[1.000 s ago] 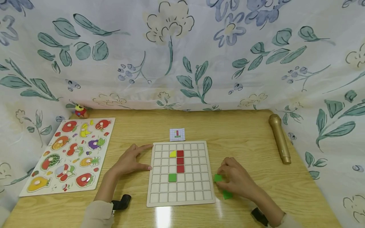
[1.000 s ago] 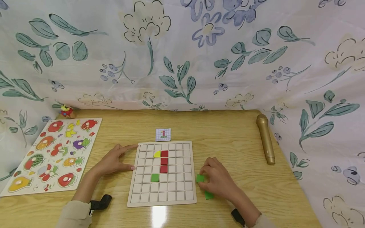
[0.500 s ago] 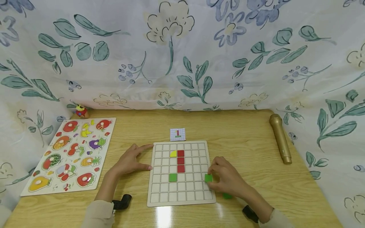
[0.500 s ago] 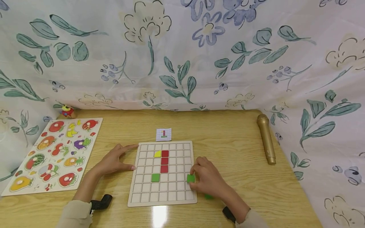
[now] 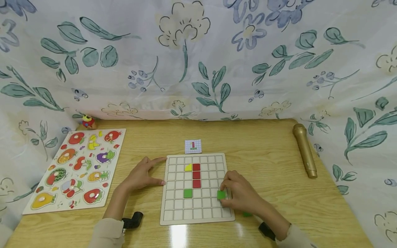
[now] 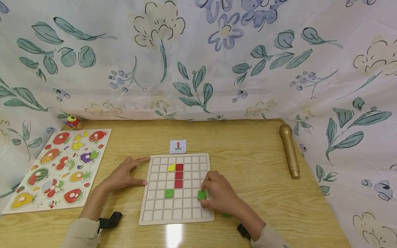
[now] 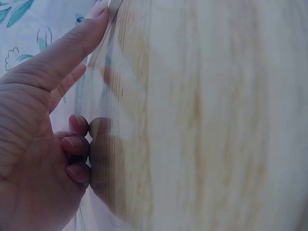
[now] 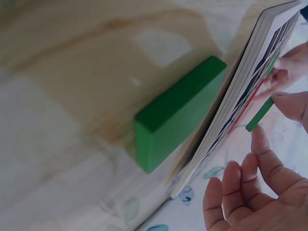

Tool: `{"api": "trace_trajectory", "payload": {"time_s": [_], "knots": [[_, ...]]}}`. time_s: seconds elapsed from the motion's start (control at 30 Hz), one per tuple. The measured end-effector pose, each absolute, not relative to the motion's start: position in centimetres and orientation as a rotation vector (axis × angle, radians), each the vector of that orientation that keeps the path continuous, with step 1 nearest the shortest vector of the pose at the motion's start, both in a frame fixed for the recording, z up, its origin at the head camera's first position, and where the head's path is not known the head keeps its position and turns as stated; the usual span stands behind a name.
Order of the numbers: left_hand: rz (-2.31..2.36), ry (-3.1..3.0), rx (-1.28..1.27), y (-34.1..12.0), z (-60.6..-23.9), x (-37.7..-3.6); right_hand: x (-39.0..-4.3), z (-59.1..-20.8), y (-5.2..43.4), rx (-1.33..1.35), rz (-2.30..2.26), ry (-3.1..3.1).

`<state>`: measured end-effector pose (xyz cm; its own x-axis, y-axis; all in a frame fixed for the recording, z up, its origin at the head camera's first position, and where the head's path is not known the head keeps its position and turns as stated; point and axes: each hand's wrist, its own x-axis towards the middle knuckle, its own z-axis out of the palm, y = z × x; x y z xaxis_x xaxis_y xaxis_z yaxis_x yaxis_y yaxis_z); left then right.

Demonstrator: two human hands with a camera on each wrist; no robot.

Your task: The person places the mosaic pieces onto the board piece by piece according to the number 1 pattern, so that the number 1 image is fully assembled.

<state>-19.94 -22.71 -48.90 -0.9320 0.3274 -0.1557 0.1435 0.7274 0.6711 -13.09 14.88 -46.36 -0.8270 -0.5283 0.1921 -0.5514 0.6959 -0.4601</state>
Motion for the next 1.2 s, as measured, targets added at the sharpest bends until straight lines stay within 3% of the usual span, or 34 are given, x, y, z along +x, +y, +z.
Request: {"api": "trace_trajectory", "payload": {"time_s": [1.2], "knots": [[1.024, 2.677, 0.4, -22.8, -49.0, -19.8, -13.7, -45.9, 10.2, 1.026, 0.698, -2.905]]}}
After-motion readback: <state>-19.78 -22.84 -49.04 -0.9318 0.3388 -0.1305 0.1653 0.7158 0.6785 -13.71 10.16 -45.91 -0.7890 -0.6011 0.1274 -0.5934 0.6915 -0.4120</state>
